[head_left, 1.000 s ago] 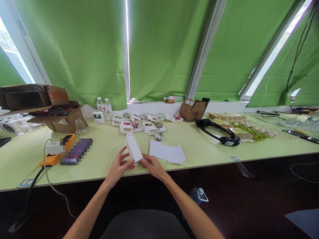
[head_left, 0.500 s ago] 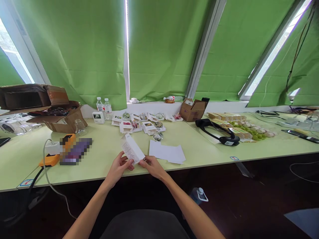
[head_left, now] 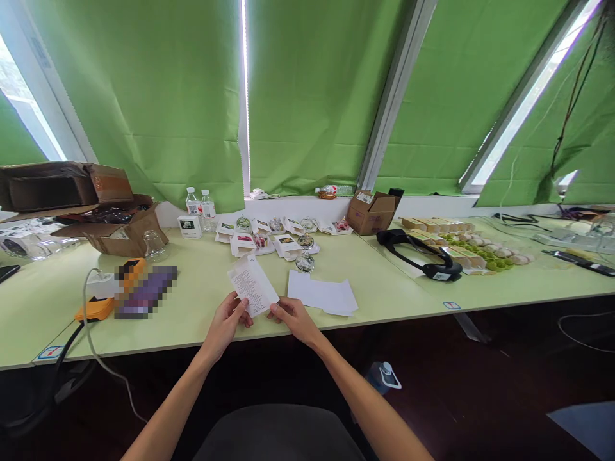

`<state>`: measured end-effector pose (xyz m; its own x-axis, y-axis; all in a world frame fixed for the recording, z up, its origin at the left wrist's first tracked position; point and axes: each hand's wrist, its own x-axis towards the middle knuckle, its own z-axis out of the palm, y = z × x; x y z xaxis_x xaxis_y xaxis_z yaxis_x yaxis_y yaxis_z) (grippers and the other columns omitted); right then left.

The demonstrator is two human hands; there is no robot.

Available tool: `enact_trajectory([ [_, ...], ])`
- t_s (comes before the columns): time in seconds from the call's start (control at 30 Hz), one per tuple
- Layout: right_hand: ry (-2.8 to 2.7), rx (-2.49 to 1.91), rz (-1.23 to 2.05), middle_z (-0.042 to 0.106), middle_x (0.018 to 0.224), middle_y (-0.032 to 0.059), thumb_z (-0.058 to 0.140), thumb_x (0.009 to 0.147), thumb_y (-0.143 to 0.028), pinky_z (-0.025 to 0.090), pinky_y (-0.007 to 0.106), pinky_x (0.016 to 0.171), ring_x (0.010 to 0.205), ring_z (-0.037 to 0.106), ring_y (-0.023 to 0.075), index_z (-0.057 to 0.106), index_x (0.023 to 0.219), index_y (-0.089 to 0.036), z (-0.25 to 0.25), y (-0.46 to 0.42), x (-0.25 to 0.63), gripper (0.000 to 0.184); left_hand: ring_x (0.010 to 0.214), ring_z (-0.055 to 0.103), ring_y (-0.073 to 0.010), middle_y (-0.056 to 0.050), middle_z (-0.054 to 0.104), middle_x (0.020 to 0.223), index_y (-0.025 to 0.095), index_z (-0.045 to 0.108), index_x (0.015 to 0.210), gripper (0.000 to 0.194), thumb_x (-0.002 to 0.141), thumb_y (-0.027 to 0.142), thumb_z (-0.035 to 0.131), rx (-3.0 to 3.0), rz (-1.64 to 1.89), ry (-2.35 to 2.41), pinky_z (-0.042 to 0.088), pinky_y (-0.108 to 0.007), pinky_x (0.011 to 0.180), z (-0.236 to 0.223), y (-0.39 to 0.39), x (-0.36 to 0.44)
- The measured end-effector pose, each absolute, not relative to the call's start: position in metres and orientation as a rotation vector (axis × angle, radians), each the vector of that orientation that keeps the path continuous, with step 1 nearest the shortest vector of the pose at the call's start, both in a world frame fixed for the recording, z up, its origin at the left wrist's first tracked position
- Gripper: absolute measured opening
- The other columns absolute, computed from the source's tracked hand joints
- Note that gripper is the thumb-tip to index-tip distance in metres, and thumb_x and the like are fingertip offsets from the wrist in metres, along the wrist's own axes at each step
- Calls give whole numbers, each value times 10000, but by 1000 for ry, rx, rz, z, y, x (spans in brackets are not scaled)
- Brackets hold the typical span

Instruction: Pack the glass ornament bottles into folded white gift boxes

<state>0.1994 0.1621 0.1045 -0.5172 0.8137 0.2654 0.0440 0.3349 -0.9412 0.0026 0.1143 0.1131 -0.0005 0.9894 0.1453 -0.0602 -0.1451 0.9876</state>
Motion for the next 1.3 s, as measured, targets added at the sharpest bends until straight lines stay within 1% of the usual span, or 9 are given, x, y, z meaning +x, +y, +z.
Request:
enact_trajectory([
  [0.27,-1735,-717,1309,643,796,59,554,857,-545,483,273,628,724,591,172,676,1009,-157,108,162,199,435,595,536,-107,-60,627,1005,187,586,1147,398,861,461,552,1243,1418,1098,471,-267,589,108,117,3],
  [0.37,-1706,-710,1314,656,874,69,566,851,-537,489,271,613,719,598,166,657,1109,-170,108,162,198,458,569,528,-98,-58,643,1002,192,591,1159,434,837,483,576,1211,1464,1120,467,-263,578,109,117,4],
  [0.47,-1704,-708,1314,666,924,77,561,855,-534,493,270,608,723,600,162,656,1138,-173,108,162,199,469,564,525,-94,-50,658,982,200,597,1168,440,833,485,582,1197,1484,1116,468,-265,586,109,116,4],
  [0.6,-1702,-716,1317,670,929,79,551,857,-539,497,270,605,731,603,165,663,1139,-174,108,163,199,475,718,586,-140,-58,678,994,186,628,1137,414,829,462,604,1214,1519,1137,480,-267,656,109,117,3],
  [0.7,-1705,-728,1326,670,915,79,553,851,-546,499,272,603,731,604,170,671,1127,-172,107,164,199,480,920,619,-197,-68,687,1058,182,647,1108,395,819,450,624,1210,1547,1147,489,-301,810,111,116,4],
  [0.8,-1716,-751,1326,672,903,79,565,835,-556,501,276,606,734,605,176,672,1122,-170,107,165,199,493,1018,620,-225,-71,684,1113,185,646,1108,396,813,450,632,1195,1561,1125,461,-346,929,113,115,6],
  [1.0,-1734,-755,1317,666,839,66,581,832,-544,493,276,622,717,598,169,694,1038,-157,106,164,199,452,1034,632,-248,-95,686,1115,175,605,1125,412,815,445,634,1147,1520,1057,485,-395,916,114,114,6],
  [1.17,-1733,-775,1323,657,769,54,593,820,-557,490,280,624,683,592,164,702,947,-148,104,166,199,441,1033,638,-248,-99,687,1116,182,581,1133,395,833,437,616,1150,1488,1036,500,-399,897,114,113,5],
  [1.3,-1732,-773,1323,674,815,62,606,807,-565,491,281,631,700,600,167,700,961,-148,103,166,198,455,1036,639,-246,-91,685,1129,190,590,1133,391,832,437,618,1163,1467,1030,499,-393,910,116,112,5],
])
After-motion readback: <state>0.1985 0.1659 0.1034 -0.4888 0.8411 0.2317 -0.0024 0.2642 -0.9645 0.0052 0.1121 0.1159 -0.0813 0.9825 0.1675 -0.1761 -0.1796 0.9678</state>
